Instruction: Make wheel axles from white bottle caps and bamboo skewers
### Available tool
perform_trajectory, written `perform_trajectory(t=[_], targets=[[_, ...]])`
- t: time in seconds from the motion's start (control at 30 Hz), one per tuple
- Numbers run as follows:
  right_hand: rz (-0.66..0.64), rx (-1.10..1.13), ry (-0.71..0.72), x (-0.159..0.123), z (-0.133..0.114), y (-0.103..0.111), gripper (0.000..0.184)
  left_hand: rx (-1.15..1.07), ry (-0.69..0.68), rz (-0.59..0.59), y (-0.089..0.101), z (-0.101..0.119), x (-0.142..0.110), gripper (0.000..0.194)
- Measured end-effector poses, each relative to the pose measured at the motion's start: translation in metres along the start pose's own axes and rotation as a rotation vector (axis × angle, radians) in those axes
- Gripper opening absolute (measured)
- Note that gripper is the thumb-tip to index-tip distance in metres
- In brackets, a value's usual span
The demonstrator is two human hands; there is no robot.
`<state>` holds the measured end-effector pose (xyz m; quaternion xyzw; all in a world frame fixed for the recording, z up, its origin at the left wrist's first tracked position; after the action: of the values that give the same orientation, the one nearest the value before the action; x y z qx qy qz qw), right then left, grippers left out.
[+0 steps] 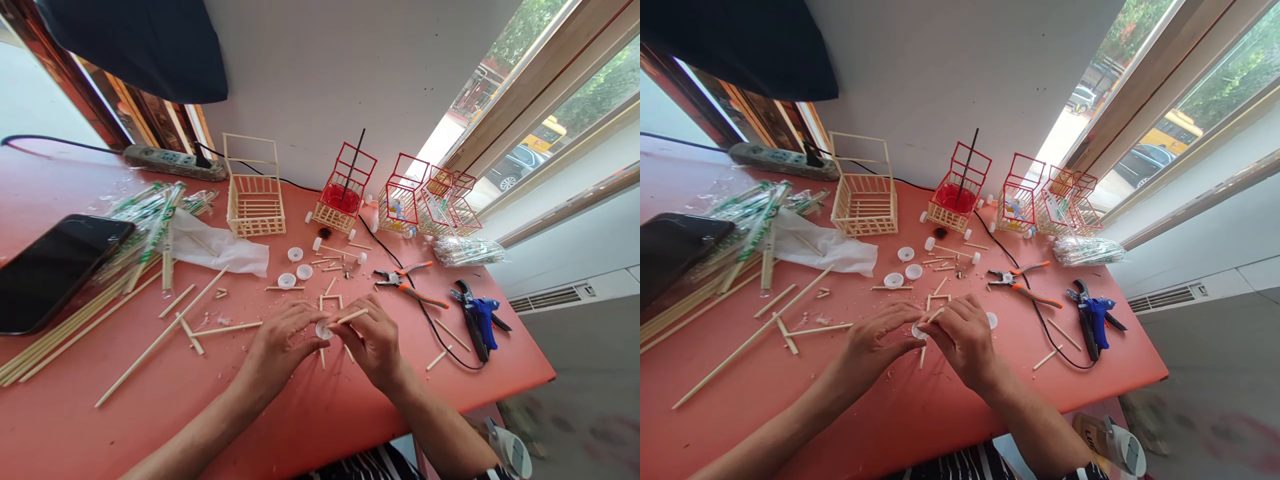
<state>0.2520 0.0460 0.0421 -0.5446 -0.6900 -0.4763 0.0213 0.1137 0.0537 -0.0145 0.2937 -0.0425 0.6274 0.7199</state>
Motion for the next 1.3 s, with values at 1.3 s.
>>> perform_trajectory(t=[1.3], targets=[[0.001, 0.009, 0.012, 0.0004, -0.0007, -0.0003, 0.014, -0.028, 0.021, -0.007, -0.0002, -0.0010, 0.0003, 0.018]])
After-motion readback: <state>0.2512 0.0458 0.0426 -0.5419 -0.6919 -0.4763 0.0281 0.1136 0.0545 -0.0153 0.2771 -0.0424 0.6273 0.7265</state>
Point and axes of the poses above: each hand's wrist, its own x-axis towards the middle knuckle, its own y-axis out of the back of the hand, z = x × y, the point moved 7 cm from there along x, towards the middle knuckle, and after that the axes turned 1 degree about x, right-handed, at the moved point
